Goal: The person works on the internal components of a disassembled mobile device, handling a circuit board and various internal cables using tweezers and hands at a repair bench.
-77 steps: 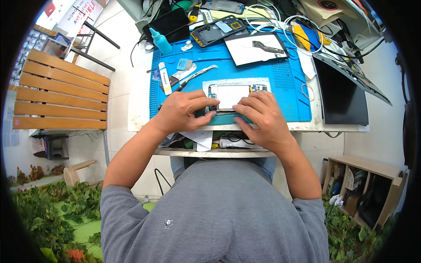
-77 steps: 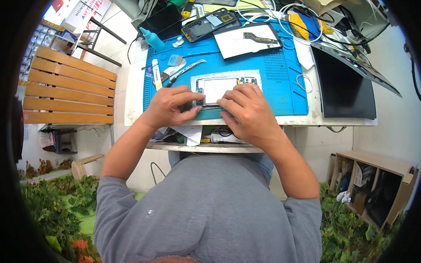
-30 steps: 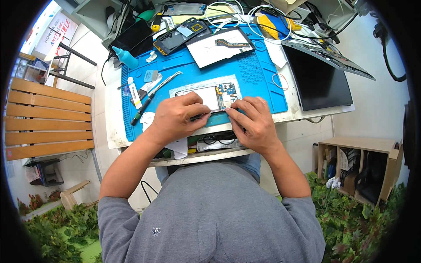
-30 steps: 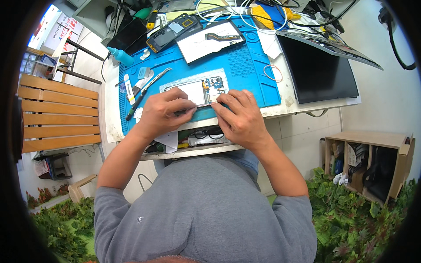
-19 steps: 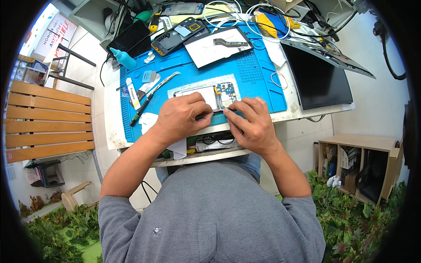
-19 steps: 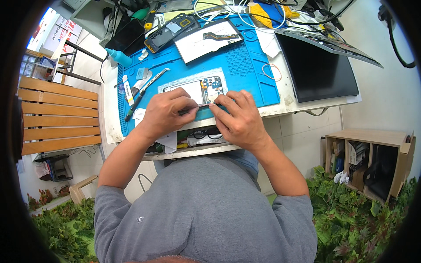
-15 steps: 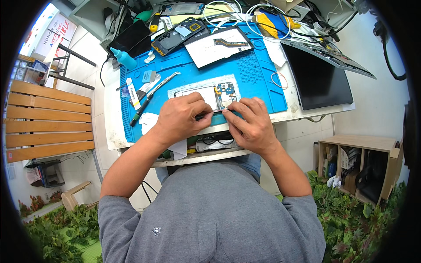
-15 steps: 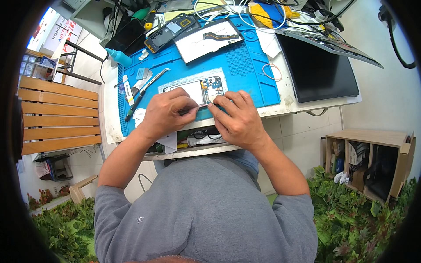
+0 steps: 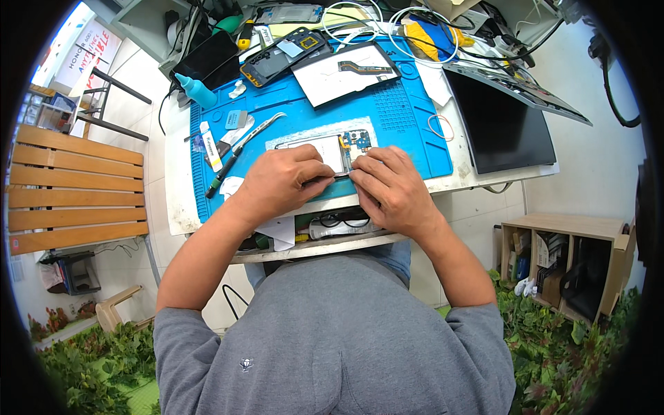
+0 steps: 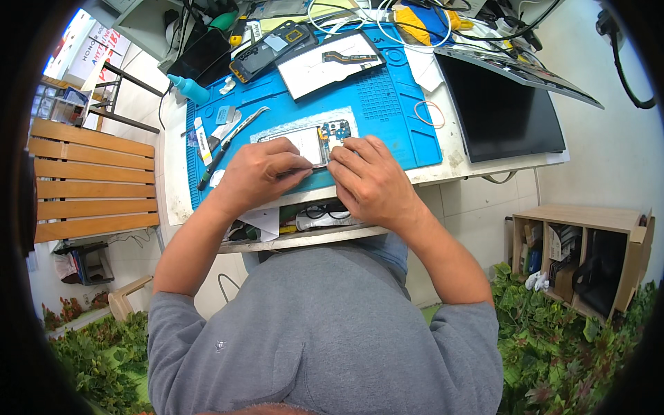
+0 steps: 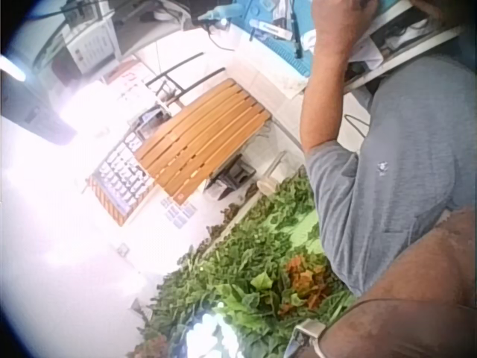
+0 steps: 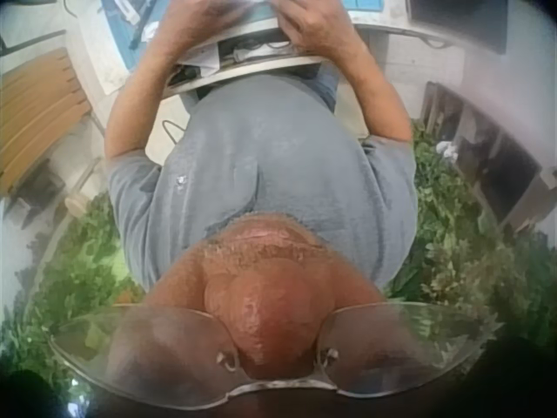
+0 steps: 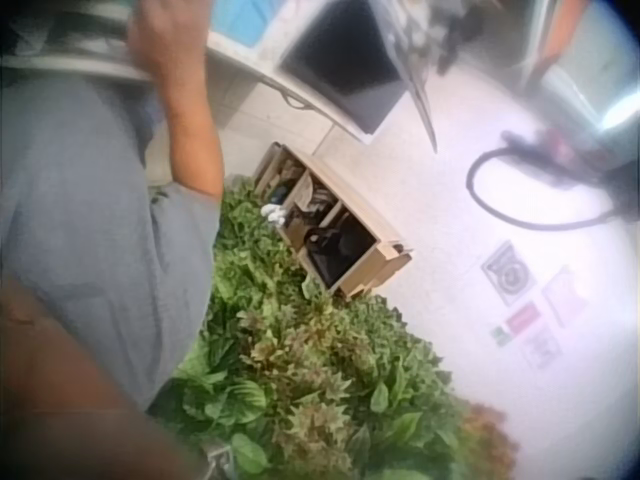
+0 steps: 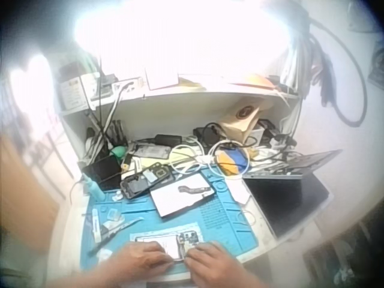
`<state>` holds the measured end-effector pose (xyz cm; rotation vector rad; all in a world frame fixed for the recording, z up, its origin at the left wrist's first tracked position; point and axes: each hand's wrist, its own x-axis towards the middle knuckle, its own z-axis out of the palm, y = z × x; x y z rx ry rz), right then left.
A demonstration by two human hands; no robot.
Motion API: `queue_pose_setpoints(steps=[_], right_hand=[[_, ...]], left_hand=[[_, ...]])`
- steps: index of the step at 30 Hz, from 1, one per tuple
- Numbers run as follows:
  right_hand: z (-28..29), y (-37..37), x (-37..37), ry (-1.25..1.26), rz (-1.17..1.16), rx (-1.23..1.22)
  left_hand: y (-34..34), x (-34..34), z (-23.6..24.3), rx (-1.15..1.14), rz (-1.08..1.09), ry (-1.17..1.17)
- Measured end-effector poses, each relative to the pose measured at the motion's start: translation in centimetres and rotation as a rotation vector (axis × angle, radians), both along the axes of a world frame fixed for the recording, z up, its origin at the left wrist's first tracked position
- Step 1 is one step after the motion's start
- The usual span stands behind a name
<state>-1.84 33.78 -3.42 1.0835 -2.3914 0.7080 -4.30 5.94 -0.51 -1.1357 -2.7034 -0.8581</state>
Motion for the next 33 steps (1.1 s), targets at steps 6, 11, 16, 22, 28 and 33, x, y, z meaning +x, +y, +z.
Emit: queue_pose_setpoints(steps=[6, 11, 16, 22, 28, 33], right_hand=[[0.3, 0.3, -0.2, 0.005, 0.033, 0.029], [0.5, 0.3, -0.3, 0.007, 0.036, 0.092], [0.9, 0.4, -0.1, 0.007, 0.033, 0.149], [0.8, 0.5, -0.2, 0.026, 0.038, 0.171], [0.9, 0.4, 0.0, 0.023, 0.020, 0.205], [1.0, 0.2, 0.2, 0.027, 0.006, 0.263]], left_hand=[[-0.4, 0.1, 0.6, -0.064, -0.053, 0.056], [-0.7, 0.4, 0.7, -0.156, -0.067, 0.103], [-0.9, 0.5, 0.7, -0.194, -0.087, 0.141], [-1.0, 0.6, 0.2, -0.109, -0.071, 0.092], [-1.2, 0.7, 0.1, -0.058, -0.050, 0.065], [-1.5, 0.6, 0.3, -0.076, -0.065, 0.070]])
